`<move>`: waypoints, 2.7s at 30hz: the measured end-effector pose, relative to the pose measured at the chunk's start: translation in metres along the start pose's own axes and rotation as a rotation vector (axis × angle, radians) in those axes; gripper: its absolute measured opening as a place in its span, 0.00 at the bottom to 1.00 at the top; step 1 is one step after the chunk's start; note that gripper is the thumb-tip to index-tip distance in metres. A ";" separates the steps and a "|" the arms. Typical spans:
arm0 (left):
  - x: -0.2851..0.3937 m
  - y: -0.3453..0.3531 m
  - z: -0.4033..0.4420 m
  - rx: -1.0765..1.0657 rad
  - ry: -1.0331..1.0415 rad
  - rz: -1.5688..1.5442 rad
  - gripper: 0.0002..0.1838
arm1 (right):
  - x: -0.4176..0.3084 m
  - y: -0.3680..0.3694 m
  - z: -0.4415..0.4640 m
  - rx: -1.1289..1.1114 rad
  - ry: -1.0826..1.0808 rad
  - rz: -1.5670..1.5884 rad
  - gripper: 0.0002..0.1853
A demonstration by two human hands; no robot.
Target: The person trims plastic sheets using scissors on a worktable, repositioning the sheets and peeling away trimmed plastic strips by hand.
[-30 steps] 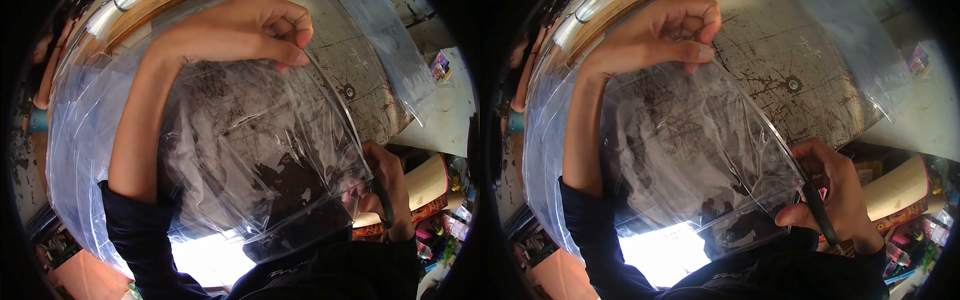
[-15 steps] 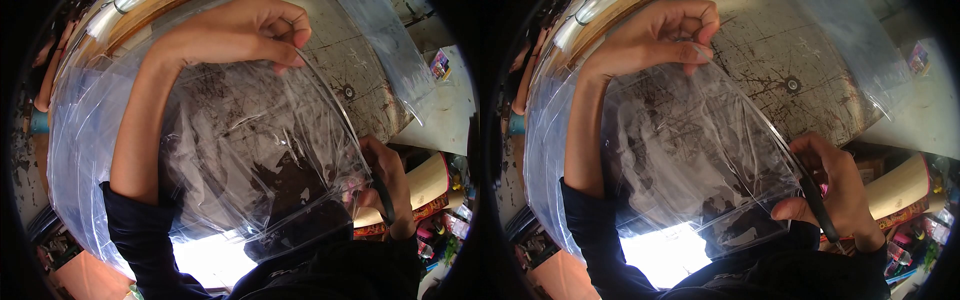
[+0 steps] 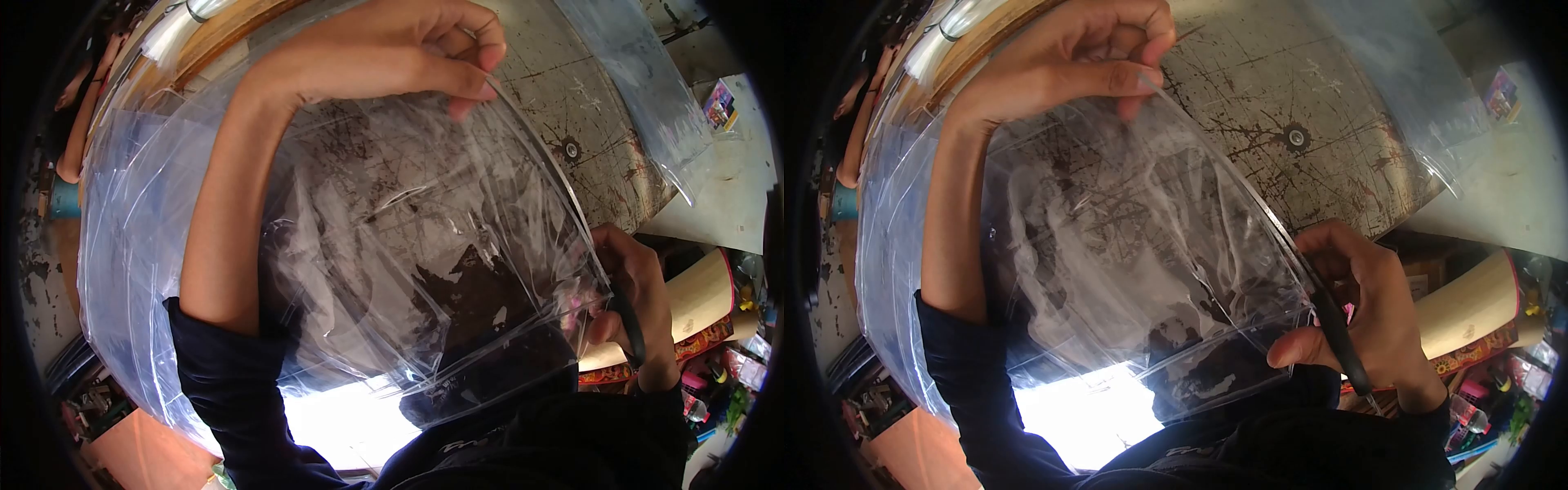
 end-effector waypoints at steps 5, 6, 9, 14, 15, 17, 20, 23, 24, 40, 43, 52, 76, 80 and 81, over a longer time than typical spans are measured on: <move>0.003 -0.011 -0.002 0.018 0.090 0.466 0.08 | 0.003 -0.004 0.001 -0.035 0.066 -0.022 0.48; 0.018 -0.011 -0.005 0.004 0.025 0.376 0.09 | 0.003 -0.004 0.001 -0.038 0.059 -0.022 0.48; 0.015 -0.010 -0.007 0.005 -0.047 0.264 0.09 | 0.000 -0.001 0.000 -0.031 0.092 -0.037 0.48; 0.005 -0.012 -0.005 -0.003 0.015 0.210 0.08 | 0.000 0.001 0.001 -0.031 0.013 -0.053 0.46; 0.005 -0.012 -0.006 -0.001 0.010 0.208 0.08 | 0.000 0.002 0.001 -0.033 -0.007 -0.057 0.46; 0.005 -0.011 -0.005 0.000 0.005 0.206 0.08 | -0.002 0.002 0.002 -0.046 -0.027 -0.065 0.44; 0.006 -0.011 -0.005 0.008 0.019 0.186 0.08 | -0.004 0.003 0.004 -0.065 -0.032 -0.062 0.44; 0.009 -0.011 -0.006 0.000 -0.022 0.207 0.08 | -0.004 0.003 0.005 -0.070 -0.027 -0.073 0.44; 0.007 -0.010 -0.005 0.009 -0.008 0.176 0.08 | -0.004 0.003 0.005 -0.070 -0.025 -0.077 0.44; 0.004 -0.011 -0.005 0.031 0.040 0.171 0.08 | 0.001 0.002 0.001 0.016 -0.062 -0.034 0.48; 0.013 -0.011 -0.007 0.031 0.009 0.189 0.08 | -0.003 0.005 0.004 -0.005 -0.092 -0.004 0.48; 0.001 -0.012 -0.005 0.034 0.069 0.125 0.08 | -0.007 0.004 0.005 -0.054 -0.012 -0.069 0.48; 0.010 -0.013 -0.006 0.082 -0.031 0.170 0.11 | -0.005 0.003 0.007 -0.067 -0.045 -0.041 0.46; 0.007 -0.013 -0.005 0.081 -0.056 0.156 0.11 | -0.006 0.001 0.005 -0.076 -0.038 -0.061 0.46; 0.006 -0.012 -0.004 0.071 0.015 0.155 0.10 | -0.007 0.001 0.005 -0.074 -0.035 -0.065 0.46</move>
Point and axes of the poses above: each hand's wrist, its own z-axis towards the middle knuckle, its own y-axis out of the palm, x = y × z, the point moved 2 cm from there along z, towards the middle knuckle, and after that the axes turned 8 degrees about z, right-handed, at the moved point
